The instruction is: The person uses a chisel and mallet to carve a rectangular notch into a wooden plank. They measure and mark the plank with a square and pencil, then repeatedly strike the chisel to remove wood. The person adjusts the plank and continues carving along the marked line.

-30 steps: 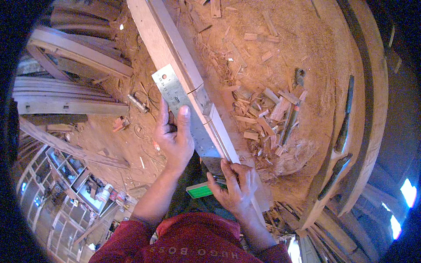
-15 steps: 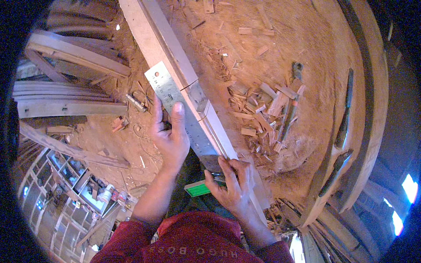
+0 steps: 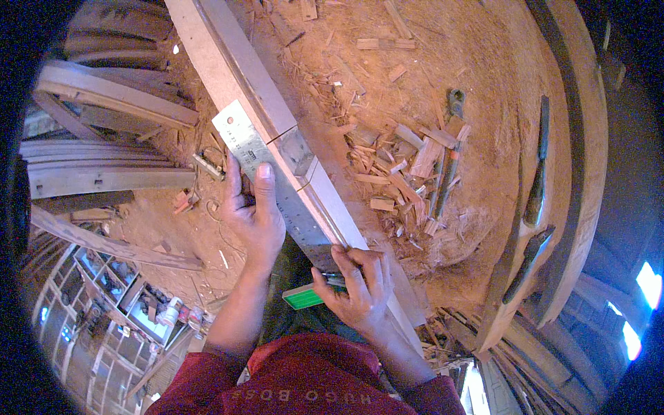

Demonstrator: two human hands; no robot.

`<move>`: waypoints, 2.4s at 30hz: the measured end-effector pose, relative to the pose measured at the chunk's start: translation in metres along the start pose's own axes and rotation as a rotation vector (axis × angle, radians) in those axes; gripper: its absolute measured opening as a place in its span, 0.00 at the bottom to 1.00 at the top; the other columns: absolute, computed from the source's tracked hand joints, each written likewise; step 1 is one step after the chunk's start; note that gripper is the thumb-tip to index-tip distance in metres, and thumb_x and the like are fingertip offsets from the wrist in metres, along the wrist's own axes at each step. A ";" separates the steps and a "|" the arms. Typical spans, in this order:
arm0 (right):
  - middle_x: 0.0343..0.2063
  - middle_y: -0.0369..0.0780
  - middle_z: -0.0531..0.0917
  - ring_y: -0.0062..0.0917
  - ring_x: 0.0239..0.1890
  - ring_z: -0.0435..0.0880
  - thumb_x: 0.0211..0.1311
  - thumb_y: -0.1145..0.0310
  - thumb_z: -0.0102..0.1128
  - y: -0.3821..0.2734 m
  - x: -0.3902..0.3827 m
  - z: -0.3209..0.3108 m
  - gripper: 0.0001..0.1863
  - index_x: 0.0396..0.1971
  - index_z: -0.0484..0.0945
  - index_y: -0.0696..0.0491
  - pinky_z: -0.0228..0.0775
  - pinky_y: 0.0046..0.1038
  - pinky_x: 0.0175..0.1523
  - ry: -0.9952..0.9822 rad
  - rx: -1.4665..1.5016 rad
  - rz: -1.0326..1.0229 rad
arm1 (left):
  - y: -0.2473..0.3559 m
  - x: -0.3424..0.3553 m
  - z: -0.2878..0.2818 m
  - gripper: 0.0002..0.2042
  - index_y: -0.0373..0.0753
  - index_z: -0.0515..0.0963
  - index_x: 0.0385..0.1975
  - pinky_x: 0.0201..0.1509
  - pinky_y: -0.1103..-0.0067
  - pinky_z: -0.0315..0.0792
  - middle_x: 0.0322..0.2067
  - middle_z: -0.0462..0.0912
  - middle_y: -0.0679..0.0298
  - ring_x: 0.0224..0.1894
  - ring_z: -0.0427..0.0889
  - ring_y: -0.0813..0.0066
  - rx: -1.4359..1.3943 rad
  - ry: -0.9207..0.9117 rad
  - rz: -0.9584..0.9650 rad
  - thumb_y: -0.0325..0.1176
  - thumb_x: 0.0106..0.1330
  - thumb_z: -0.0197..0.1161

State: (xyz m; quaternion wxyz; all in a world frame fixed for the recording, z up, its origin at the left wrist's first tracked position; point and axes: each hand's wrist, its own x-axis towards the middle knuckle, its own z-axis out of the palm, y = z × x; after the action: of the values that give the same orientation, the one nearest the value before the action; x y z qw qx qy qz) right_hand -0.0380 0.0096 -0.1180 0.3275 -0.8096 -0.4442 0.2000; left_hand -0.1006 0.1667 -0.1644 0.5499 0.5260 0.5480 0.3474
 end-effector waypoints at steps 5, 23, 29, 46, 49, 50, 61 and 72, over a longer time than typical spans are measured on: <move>0.35 0.41 0.77 0.33 0.33 0.77 0.39 0.70 0.79 0.002 -0.001 0.001 0.28 0.44 0.79 0.57 0.71 0.32 0.34 0.004 0.008 0.005 | 0.000 0.001 0.004 0.27 0.25 0.59 0.67 0.44 0.86 0.72 0.45 0.83 0.59 0.41 0.79 0.84 -0.058 0.014 0.011 0.28 0.72 0.58; 0.35 0.42 0.78 0.34 0.35 0.77 0.36 0.69 0.78 0.003 -0.002 0.004 0.28 0.44 0.79 0.55 0.71 0.33 0.38 0.030 0.040 0.025 | 0.002 0.001 0.000 0.27 0.25 0.60 0.66 0.34 0.90 0.70 0.41 0.83 0.61 0.34 0.77 0.88 0.013 0.004 0.006 0.29 0.71 0.60; 0.36 0.41 0.78 0.34 0.34 0.78 0.38 0.71 0.78 0.002 0.000 0.002 0.28 0.44 0.78 0.54 0.71 0.33 0.36 0.008 0.016 0.021 | -0.001 0.001 0.001 0.27 0.25 0.59 0.66 0.44 0.86 0.73 0.48 0.82 0.55 0.43 0.80 0.82 -0.046 -0.006 0.030 0.27 0.71 0.59; 0.36 0.42 0.78 0.34 0.35 0.77 0.37 0.70 0.79 -0.001 0.000 -0.001 0.29 0.45 0.79 0.56 0.71 0.34 0.38 -0.011 0.006 0.038 | -0.003 0.001 0.003 0.27 0.25 0.60 0.66 0.44 0.87 0.73 0.48 0.82 0.54 0.43 0.80 0.82 -0.039 0.024 0.036 0.26 0.70 0.59; 0.36 0.42 0.78 0.35 0.36 0.77 0.35 0.68 0.79 0.001 -0.003 0.002 0.30 0.44 0.81 0.56 0.71 0.34 0.40 -0.005 0.012 0.049 | -0.002 0.000 0.003 0.27 0.25 0.60 0.66 0.43 0.87 0.73 0.48 0.82 0.55 0.42 0.80 0.83 -0.032 0.015 0.029 0.26 0.70 0.60; 0.36 0.43 0.78 0.35 0.36 0.77 0.35 0.68 0.79 0.001 -0.004 0.002 0.30 0.45 0.80 0.56 0.71 0.34 0.40 -0.007 0.007 0.050 | -0.001 0.000 0.003 0.27 0.25 0.60 0.66 0.43 0.87 0.73 0.48 0.82 0.55 0.42 0.80 0.83 -0.032 0.008 0.026 0.26 0.70 0.60; 0.34 0.47 0.81 0.32 0.33 0.79 0.71 0.62 0.49 0.009 0.007 -0.027 0.27 0.63 0.66 0.63 0.72 0.31 0.38 0.190 0.256 0.360 | 0.001 -0.001 0.002 0.27 0.26 0.60 0.67 0.41 0.87 0.73 0.44 0.84 0.57 0.39 0.80 0.84 -0.011 0.013 0.009 0.27 0.71 0.60; 0.34 0.52 0.80 0.35 0.28 0.85 0.74 0.68 0.45 0.004 0.018 -0.028 0.18 0.57 0.66 0.61 0.79 0.30 0.29 0.363 0.767 0.479 | 0.003 0.001 0.004 0.27 0.26 0.59 0.67 0.42 0.85 0.74 0.43 0.84 0.57 0.40 0.80 0.82 -0.028 0.006 0.038 0.27 0.71 0.58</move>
State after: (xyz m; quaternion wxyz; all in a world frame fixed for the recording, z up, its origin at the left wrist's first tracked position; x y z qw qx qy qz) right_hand -0.0093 0.0133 -0.1020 0.6192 -0.7318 -0.0756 0.2744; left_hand -0.0958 0.1671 -0.1624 0.5491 0.5272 0.5346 0.3669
